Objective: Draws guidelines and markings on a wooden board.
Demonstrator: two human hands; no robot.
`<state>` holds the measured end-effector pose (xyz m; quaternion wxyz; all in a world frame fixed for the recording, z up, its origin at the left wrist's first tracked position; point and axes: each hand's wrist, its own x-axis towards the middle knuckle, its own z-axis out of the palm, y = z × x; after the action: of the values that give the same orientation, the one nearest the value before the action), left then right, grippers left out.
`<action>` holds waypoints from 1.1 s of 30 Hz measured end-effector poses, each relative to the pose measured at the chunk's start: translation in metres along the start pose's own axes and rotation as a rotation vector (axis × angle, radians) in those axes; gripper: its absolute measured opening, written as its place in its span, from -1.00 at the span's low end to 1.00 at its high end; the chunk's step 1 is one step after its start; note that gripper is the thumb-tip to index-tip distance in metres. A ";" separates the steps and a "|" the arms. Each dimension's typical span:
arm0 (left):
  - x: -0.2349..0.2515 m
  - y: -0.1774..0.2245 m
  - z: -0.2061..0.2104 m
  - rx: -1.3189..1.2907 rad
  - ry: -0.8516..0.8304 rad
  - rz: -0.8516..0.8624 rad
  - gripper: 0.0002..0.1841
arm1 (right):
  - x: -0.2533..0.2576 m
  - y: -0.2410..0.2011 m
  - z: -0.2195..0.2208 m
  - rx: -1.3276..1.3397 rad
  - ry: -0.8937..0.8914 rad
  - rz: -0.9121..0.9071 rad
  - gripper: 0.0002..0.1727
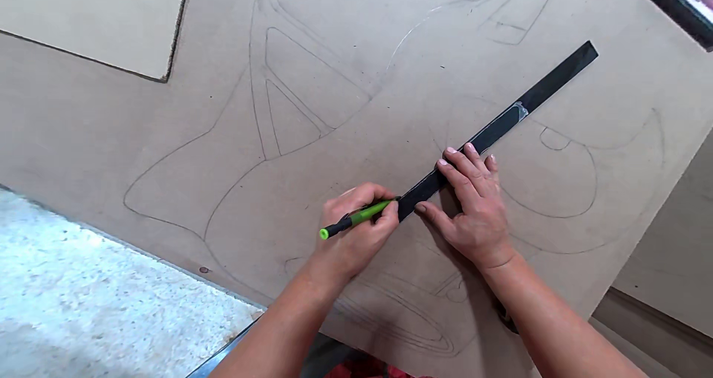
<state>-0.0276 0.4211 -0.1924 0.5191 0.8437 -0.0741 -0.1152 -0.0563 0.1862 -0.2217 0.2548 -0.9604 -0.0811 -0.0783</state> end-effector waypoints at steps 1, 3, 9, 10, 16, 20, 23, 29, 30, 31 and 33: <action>0.004 0.001 0.005 -0.014 0.005 0.011 -0.90 | 0.000 0.000 0.000 0.001 -0.001 -0.001 -0.20; 0.011 0.003 0.011 -0.030 0.006 0.018 -0.90 | 0.000 0.000 0.000 0.003 0.006 -0.006 -0.21; -0.004 0.007 0.000 -0.135 0.039 -0.051 -0.89 | 0.001 0.001 -0.002 0.007 -0.022 -0.002 -0.21; -0.015 0.005 -0.007 -0.145 0.053 -0.072 -0.89 | 0.000 0.001 -0.004 0.010 -0.034 -0.003 -0.22; -0.090 -0.020 -0.035 -0.126 0.097 -0.196 -0.85 | -0.025 0.013 -0.024 0.032 -0.059 0.009 -0.26; -0.107 -0.019 -0.026 -0.128 0.056 -0.192 -0.88 | -0.038 0.023 -0.030 0.041 -0.050 0.014 -0.25; -0.103 -0.015 -0.017 -0.085 0.038 -0.167 -0.90 | -0.039 0.025 -0.029 0.045 -0.036 0.008 -0.24; -0.096 -0.014 -0.009 -0.078 0.164 -0.155 -0.89 | -0.039 0.025 -0.026 0.034 -0.022 0.001 -0.23; -0.096 -0.015 -0.010 -0.067 0.170 -0.152 -0.89 | -0.039 0.025 -0.025 0.031 -0.021 0.005 -0.23; -0.096 -0.015 -0.010 -0.056 0.172 -0.151 -0.89 | -0.039 0.024 -0.025 0.027 -0.022 0.011 -0.23; -0.096 -0.016 -0.011 -0.045 0.169 -0.152 -0.89 | -0.039 0.023 -0.025 0.017 -0.025 0.027 -0.22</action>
<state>-0.1166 0.4611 -0.1911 0.5319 0.8418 0.0364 -0.0845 -0.0923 0.1492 -0.2190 0.2631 -0.9601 -0.0719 -0.0624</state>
